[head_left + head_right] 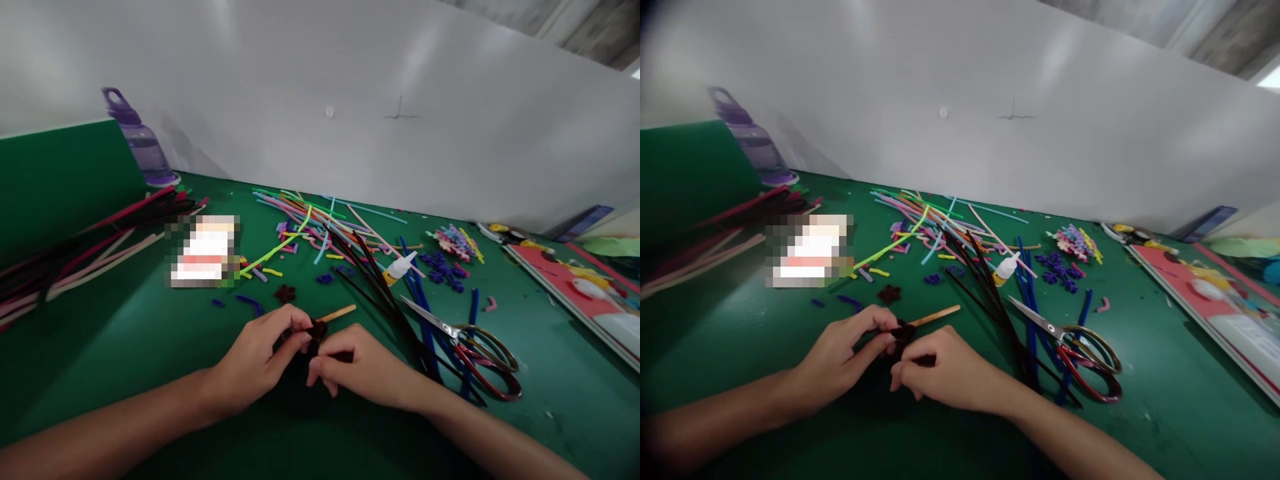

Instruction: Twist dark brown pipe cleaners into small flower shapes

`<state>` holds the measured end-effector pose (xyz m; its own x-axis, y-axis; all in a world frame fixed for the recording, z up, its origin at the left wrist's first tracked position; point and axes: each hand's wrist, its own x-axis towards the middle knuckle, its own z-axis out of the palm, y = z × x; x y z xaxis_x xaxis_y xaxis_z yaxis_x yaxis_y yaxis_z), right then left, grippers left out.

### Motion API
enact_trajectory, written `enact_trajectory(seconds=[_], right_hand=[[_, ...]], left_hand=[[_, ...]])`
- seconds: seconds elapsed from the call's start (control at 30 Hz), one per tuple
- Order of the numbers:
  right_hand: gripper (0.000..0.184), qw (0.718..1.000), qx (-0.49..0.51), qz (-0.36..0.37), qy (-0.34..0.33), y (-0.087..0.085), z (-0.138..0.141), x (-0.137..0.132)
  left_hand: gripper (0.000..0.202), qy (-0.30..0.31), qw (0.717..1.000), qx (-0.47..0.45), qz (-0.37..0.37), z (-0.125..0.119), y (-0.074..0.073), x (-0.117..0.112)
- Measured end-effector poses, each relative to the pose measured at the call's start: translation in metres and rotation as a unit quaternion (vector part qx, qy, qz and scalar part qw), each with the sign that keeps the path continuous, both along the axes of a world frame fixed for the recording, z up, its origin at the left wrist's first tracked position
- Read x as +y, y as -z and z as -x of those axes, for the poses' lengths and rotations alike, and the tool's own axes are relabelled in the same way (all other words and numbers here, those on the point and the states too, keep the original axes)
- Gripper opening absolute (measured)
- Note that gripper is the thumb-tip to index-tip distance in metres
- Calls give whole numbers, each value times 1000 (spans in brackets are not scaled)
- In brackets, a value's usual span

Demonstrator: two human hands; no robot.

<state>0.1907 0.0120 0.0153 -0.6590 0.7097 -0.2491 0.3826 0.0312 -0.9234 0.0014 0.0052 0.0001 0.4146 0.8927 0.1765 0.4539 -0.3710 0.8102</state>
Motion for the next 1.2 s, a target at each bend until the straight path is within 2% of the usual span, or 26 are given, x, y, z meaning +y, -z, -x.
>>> enact_trajectory(seconds=[0.2, 0.43, 0.63, 0.77, 0.87, 1.03, 1.13, 1.2], right_hand=[[21, 997, -33, -18, -66, -4, -7, 3], [21, 981, -87, -96, -145, -8, -26, 23], [23, 973, -119, -69, -187, -11, -38, 37], [24, 982, -73, -57, -162, -9, -31, 32], [25, 992, -23, -64, -105, -5, -21, 24], [21, 1000, 9, -19, -12, 1, -12, 12], [19, 1000, 2, -14, 3, 0, -10, 9], [17, 999, -5, -39, -3, -3, -8, 9]], left_hand=[[10, 14, 1000, -17, -10, 1, 3, 0], [13, 28, 998, -60, 7, 1, 4, -1], [13, 39, 997, -61, 10, 1, 3, -1], [12, 31, 998, -50, 14, 1, 3, 0], [11, 35, 998, -41, 20, 1, 3, 0], [8, 45, 999, -18, 0, 1, 4, 0], [7, 55, 998, -9, -21, 0, 3, 0], [10, 64, 998, 1, -30, 0, 2, 0]])
